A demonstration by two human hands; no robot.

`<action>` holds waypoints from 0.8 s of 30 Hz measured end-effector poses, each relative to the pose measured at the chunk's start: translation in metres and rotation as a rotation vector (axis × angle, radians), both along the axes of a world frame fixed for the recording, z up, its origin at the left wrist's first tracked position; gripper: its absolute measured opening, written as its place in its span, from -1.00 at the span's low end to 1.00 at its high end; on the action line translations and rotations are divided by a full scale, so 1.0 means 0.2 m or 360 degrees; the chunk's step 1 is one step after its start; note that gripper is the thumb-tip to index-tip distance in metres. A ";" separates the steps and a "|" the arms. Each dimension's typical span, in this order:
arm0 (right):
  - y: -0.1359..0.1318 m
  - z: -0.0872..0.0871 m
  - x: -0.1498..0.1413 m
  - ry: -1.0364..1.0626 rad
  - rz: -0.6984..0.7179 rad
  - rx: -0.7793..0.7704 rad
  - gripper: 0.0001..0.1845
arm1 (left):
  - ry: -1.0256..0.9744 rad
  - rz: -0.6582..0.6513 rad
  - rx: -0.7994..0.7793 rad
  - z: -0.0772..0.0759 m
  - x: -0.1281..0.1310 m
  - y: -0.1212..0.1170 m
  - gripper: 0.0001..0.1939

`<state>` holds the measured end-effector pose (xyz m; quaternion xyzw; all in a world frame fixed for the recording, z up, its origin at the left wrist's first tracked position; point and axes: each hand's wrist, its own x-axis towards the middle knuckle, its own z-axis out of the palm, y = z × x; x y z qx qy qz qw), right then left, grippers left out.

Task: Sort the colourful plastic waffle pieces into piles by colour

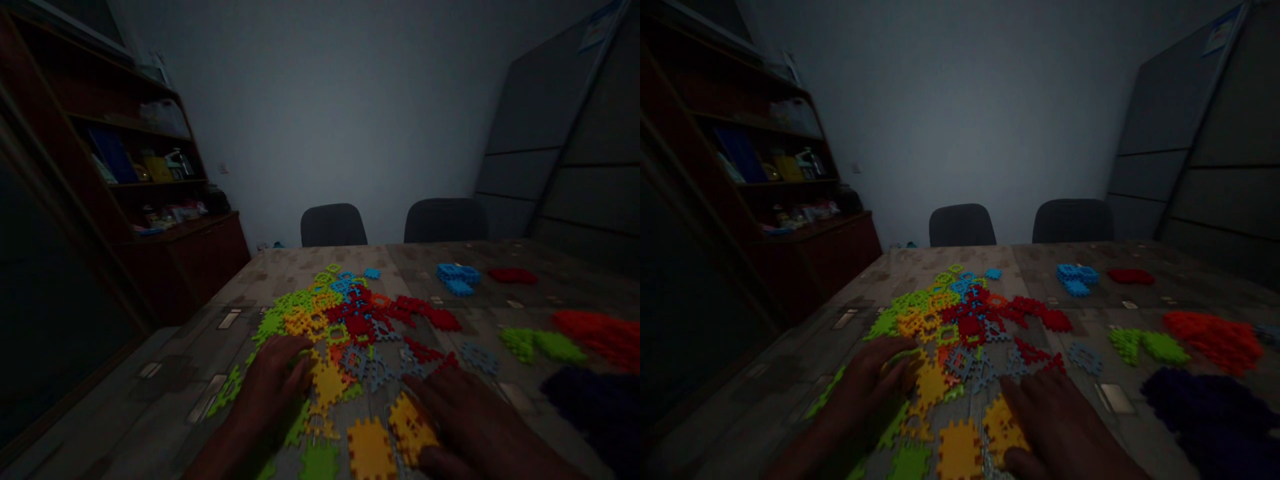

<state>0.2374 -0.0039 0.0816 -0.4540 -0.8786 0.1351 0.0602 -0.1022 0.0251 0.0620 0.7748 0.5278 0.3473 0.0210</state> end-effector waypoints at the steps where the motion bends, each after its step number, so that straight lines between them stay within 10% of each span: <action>1: 0.00 0.01 0.02 0.0099 0.0100 -0.0011 -0.20 | 0.0011 -0.0013 0.0001 0.00 0.00 0.00 -0.67; 11: 0.05 -0.12 0.16 0.0308 0.0188 -0.0564 -0.11 | 0.0061 -0.0105 0.0021 -0.01 0.01 0.00 -0.69; 24: 0.06 -0.14 0.11 0.0386 0.0087 -0.0529 -0.06 | 0.0245 -0.0179 0.0000 -0.01 0.04 -0.02 -0.71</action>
